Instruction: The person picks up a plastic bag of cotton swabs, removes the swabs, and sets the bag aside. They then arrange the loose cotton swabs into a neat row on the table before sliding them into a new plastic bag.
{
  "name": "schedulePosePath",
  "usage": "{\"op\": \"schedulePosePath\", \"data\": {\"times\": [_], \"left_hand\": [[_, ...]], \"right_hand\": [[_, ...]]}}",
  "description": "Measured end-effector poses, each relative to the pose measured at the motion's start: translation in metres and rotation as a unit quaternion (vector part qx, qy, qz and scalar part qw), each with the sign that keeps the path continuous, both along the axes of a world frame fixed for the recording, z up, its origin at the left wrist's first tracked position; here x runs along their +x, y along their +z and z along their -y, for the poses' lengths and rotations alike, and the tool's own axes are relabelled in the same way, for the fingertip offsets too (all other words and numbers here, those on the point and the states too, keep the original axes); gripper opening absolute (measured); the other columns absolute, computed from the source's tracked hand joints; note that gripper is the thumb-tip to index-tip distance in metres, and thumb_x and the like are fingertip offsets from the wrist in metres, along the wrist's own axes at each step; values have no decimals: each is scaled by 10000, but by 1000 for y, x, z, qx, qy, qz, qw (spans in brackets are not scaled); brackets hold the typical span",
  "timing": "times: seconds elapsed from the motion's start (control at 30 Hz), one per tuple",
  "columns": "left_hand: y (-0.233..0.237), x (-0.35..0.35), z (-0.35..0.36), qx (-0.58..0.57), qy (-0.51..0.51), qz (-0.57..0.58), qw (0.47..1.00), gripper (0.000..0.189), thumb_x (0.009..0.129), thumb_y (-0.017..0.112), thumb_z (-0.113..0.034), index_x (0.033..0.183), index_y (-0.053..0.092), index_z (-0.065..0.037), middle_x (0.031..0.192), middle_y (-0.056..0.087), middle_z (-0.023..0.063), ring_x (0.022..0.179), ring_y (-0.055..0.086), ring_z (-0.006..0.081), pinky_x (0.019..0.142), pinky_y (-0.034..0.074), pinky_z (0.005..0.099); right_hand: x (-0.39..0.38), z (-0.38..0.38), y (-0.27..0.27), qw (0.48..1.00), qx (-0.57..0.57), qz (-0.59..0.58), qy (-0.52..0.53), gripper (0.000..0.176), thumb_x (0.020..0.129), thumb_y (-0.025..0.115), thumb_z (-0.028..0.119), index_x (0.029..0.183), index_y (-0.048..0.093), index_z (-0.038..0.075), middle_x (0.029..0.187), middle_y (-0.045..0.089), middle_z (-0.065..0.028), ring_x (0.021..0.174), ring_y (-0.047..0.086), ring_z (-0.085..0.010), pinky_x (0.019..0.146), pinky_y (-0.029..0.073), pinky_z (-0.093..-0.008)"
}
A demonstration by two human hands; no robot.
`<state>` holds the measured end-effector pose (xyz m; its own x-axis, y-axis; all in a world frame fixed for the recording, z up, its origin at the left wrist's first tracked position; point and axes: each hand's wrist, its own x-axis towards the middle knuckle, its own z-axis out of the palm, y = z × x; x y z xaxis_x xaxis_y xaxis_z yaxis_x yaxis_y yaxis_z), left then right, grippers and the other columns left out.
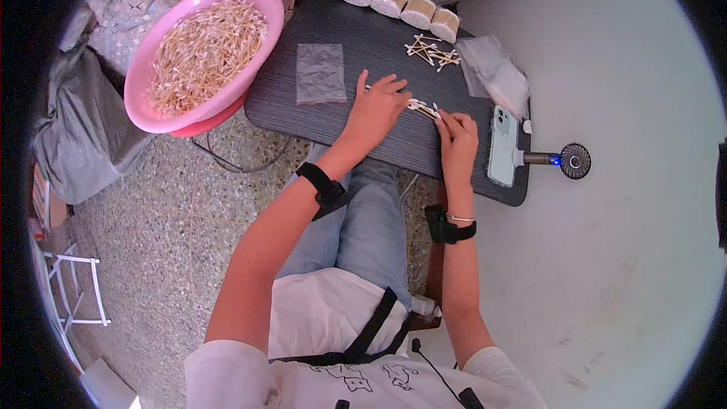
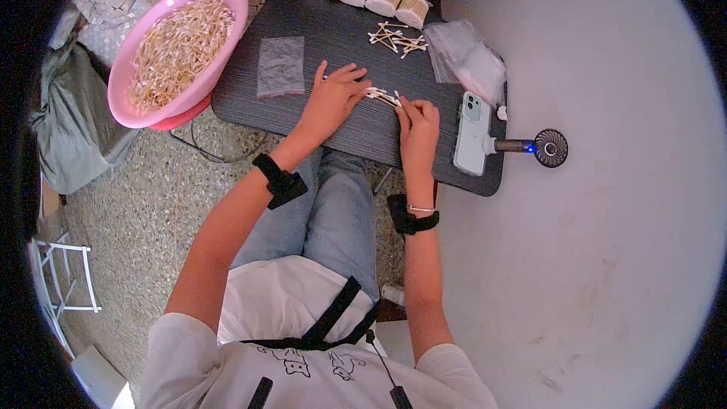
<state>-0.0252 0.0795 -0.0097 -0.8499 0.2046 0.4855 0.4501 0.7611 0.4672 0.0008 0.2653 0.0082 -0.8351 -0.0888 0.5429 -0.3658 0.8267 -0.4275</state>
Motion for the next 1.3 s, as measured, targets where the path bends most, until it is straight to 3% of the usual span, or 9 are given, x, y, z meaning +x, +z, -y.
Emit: {"op": "schedulePosePath", "data": {"times": [0.37, 0.63, 0.73, 0.83, 0.93, 0.97, 1.1, 1.2, 1.3], "left_hand": [[-2, -1, 0, 39, 6, 3, 999, 205, 898, 585, -203, 1039, 696, -105, 1192, 631, 39, 1223, 504, 218, 1105, 196, 516], [1, 2, 0, 49, 8, 10, 999, 188, 887, 602, -216, 1001, 708, -111, 1187, 636, 49, 1215, 515, 215, 1106, 209, 501], [1, 3, 2, 36, -60, -2, 998, 181, 874, 615, -220, 986, 713, -117, 1200, 617, 76, 1232, 492, 242, 1105, 238, 492], [2, 3, 2, 39, -127, 2, 991, 217, 860, 622, -225, 1026, 690, -103, 1257, 561, 97, 1246, 464, 280, 1101, 260, 491], [5, 4, 2, 131, -173, 50, 975, 357, 848, 631, -250, 1170, 603, -99, 1308, 506, 104, 1253, 443, 312, 1108, 256, 487], [7, 4, 3, 108, -152, 26, 982, 406, 845, 633, -261, 1212, 563, -101, 1324, 491, 101, 1263, 433, 308, 1111, 251, 488], [3, 3, 1, 21, -87, -38, 995, 556, 845, 631, -302, 1333, 443, -113, 1359, 463, 92, 1297, 399, 290, 1120, 231, 492], [1, 3, -2, -5, -83, -46, 995, 559, 861, 609, -315, 1350, 429, -115, 1370, 458, 84, 1316, 384, 272, 1125, 217, 495], [-2, 1, -3, -24, -91, -48, 994, 519, 881, 584, -308, 1350, 445, -133, 1345, 478, 76, 1295, 404, 272, 1125, 210, 501]], "right_hand": [[-4, 6, 11, 997, 66, -22, 26, 106, 815, 636, 62, 881, 655, -19, 876, 607, -132, 838, 543, -313, 758, 447, -389], [12, -11, 7, 996, 62, -15, -66, 117, 828, 637, 83, 891, 660, -13, 877, 610, -131, 817, 540, -310, 747, 446, -400], [7, -11, 5, 995, 56, -20, -79, 120, 828, 641, 93, 886, 671, -7, 871, 608, -127, 808, 538, -309, 735, 443, -395], [-8, -3, 5, 997, 43, -10, -64, 124, 823, 651, 108, 896, 695, 18, 865, 604, -118, 814, 538, -302, 739, 437, -386], [-24, 9, 5, 1000, 17, -6, -6, 134, 818, 661, 122, 917, 718, 53, 861, 605, -106, 832, 536, -293, 756, 428, -384], [-28, 12, 3, 1000, 7, -6, 20, 138, 816, 664, 127, 924, 725, 65, 860, 606, -103, 838, 535, -290, 763, 425, -384], [-35, 24, -6, 995, -1, -29, 95, 178, 860, 620, 118, 1005, 699, 52, 1002, 637, -131, 998, 560, -316, 869, 434, -385], [-34, 26, -9, 980, -148, 63, 117, 234, 909, 530, 81, 1107, 642, 23, 1139, 612, -158, 1093, 551, -358, 923, 434, -410], [-23, 30, 2, 973, -182, 123, 76, 310, 928, 454, 37, 1220, 552, 0, 1241, 568, -172, 1155, 542, -345, 962, 429, -411]]}}
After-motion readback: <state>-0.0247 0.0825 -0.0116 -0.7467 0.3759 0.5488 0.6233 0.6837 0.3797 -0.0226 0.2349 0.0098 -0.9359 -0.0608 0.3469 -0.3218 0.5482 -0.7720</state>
